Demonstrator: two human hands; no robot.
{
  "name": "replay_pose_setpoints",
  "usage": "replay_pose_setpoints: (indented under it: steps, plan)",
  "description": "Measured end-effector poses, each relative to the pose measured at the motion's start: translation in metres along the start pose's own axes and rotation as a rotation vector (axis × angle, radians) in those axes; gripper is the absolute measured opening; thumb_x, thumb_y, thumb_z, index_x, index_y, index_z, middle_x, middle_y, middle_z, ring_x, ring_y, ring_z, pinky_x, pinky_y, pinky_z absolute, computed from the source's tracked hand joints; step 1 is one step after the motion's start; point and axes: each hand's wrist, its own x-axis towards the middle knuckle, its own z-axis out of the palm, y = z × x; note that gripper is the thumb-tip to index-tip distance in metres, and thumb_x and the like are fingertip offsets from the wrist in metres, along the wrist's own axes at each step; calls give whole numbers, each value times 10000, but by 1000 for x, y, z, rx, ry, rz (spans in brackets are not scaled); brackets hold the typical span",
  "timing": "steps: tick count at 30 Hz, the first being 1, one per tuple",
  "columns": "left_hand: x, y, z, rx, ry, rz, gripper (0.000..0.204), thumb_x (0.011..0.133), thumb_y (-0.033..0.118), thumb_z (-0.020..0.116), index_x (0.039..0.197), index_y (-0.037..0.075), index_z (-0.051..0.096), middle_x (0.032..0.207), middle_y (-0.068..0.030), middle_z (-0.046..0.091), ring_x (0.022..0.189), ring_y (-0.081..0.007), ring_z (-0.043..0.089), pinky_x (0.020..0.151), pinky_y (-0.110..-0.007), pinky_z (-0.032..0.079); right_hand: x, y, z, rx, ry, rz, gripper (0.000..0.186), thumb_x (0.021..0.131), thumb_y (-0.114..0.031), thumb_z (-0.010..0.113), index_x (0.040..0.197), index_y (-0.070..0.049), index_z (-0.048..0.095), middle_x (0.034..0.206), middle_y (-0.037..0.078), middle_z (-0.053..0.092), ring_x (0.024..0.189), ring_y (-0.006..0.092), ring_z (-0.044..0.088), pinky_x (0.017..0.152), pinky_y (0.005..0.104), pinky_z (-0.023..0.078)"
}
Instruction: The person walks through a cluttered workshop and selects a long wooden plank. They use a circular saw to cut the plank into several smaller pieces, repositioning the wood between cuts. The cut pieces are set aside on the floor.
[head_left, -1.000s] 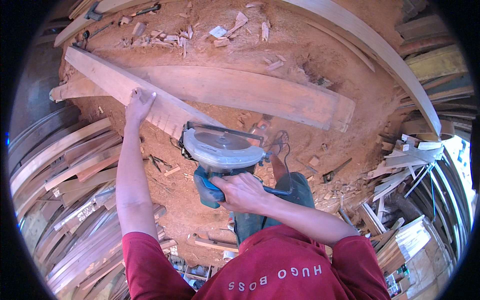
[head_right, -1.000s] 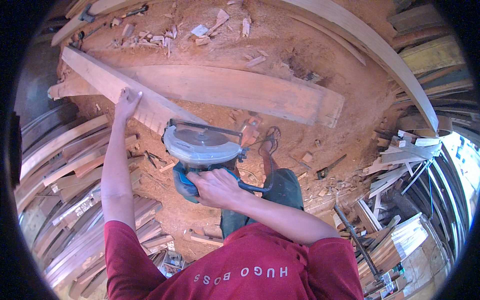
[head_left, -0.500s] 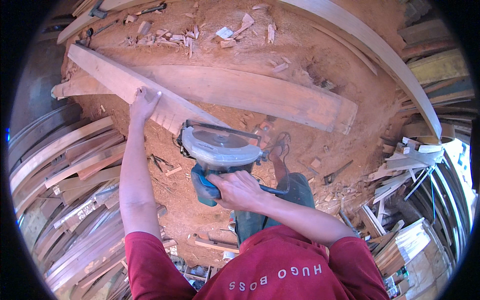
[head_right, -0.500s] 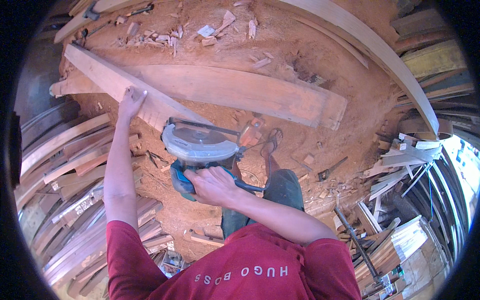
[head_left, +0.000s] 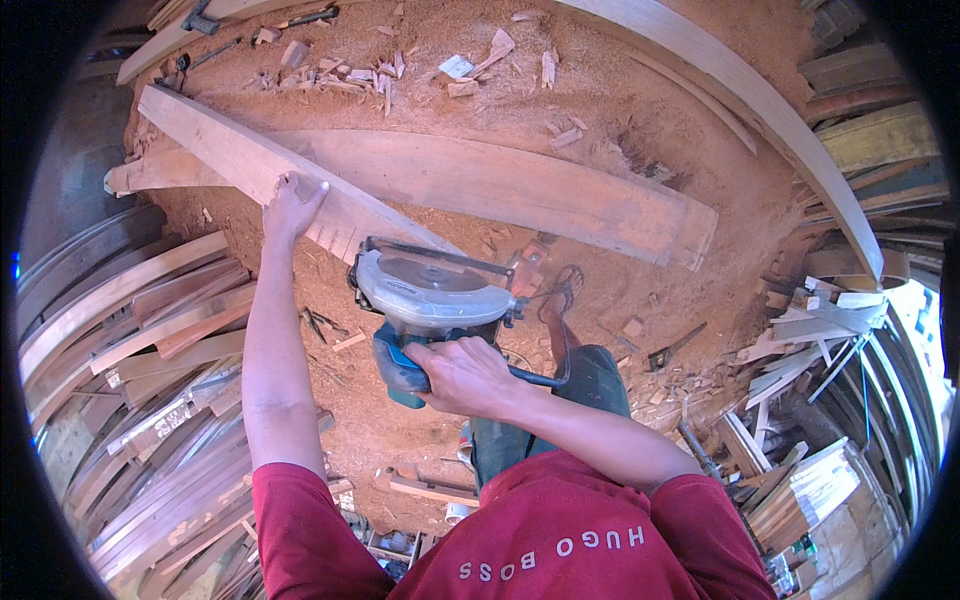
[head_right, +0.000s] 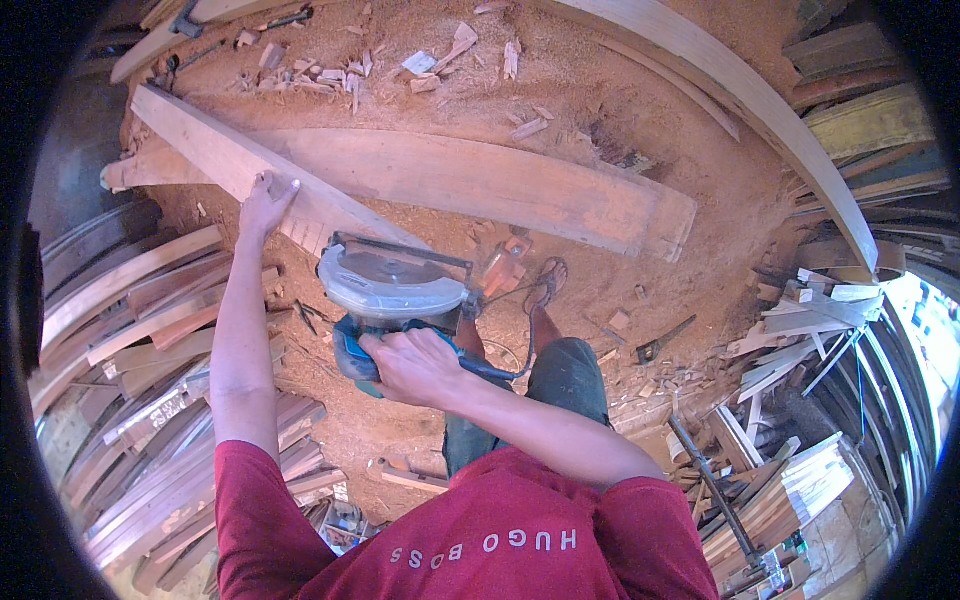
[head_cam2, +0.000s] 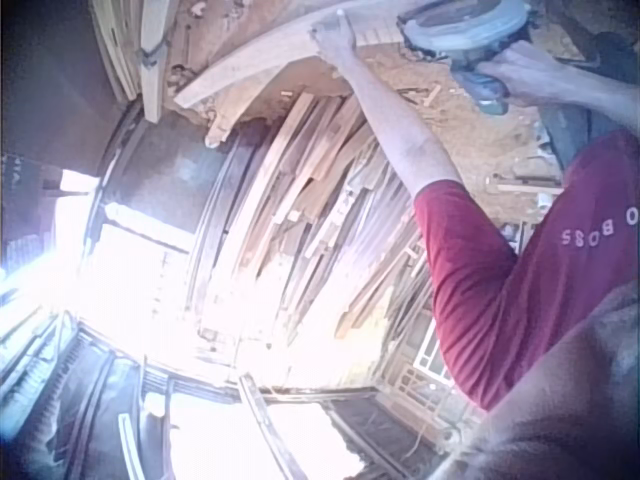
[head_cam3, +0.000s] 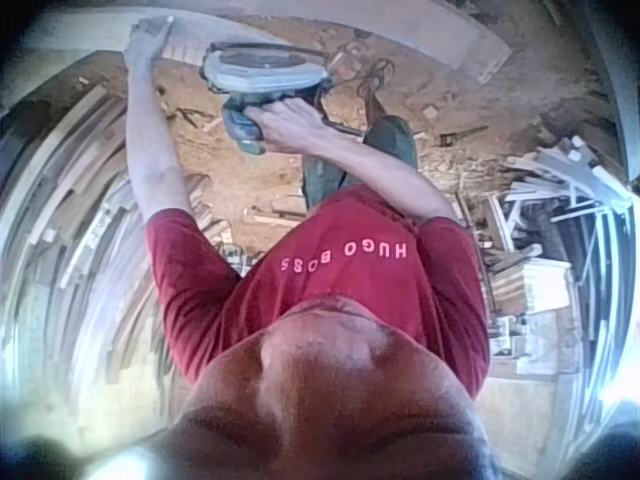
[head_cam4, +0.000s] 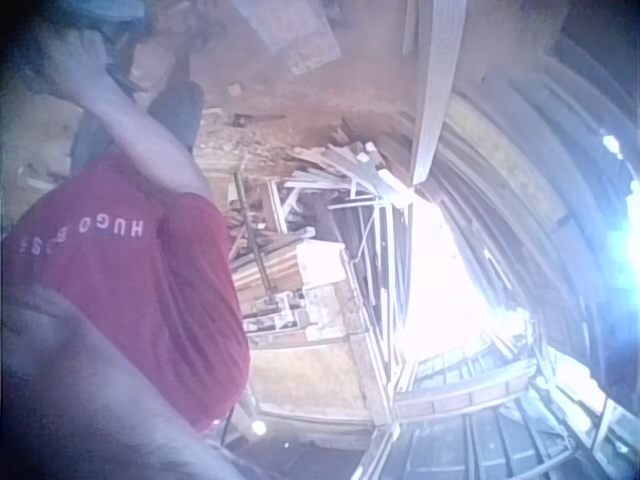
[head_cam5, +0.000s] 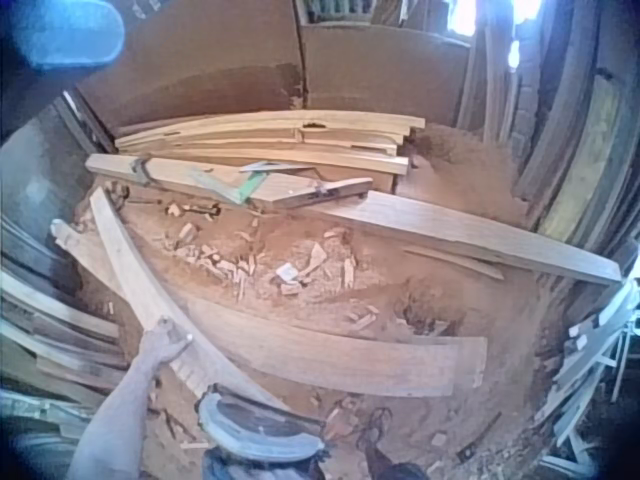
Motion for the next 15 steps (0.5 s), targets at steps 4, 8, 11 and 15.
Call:
replay_pose_setpoints:
  steps: [4, 8, 11, 15]
  plan:
    - [4, -4, 1, 21, -14, 0, 922, 817, 702, 535, 1442, 38, 403, 1509, -174, 378, 1297, -393, 478, 1098, -516, 339, 3, -3, 1, 5, 8, -5, 348, 772, -220, 682, 1068, -70, 578, 741, 198, 667, 689, 403, 658, 606, 510, 500]
    - [6, -5, 0, 31, -25, -1, 937, 805, 708, 543, 1439, 31, 406, 1492, -163, 405, 1290, -385, 487, 1091, -536, 340, 8, -4, 3, -10, -16, 5, 353, 780, -226, 679, 1080, -72, 576, 743, 199, 667, 696, 405, 658, 612, 509, 499]
    - [3, 0, -4, 24, -32, 5, 937, 803, 708, 546, 1434, 30, 411, 1478, -157, 423, 1281, -380, 496, 1081, -550, 347, 12, -5, 4, -12, -27, 10, 354, 786, -233, 678, 1085, -74, 574, 746, 198, 668, 700, 405, 657, 612, 505, 498]
    - [2, 5, -10, 24, -63, -9, 927, 801, 706, 549, 1428, 36, 420, 1477, -147, 423, 1279, -372, 500, 1069, -555, 360, 16, -6, 8, 0, 23, -16, 355, 788, -244, 683, 1080, -73, 575, 750, 195, 670, 703, 403, 658, 609, 504, 497]
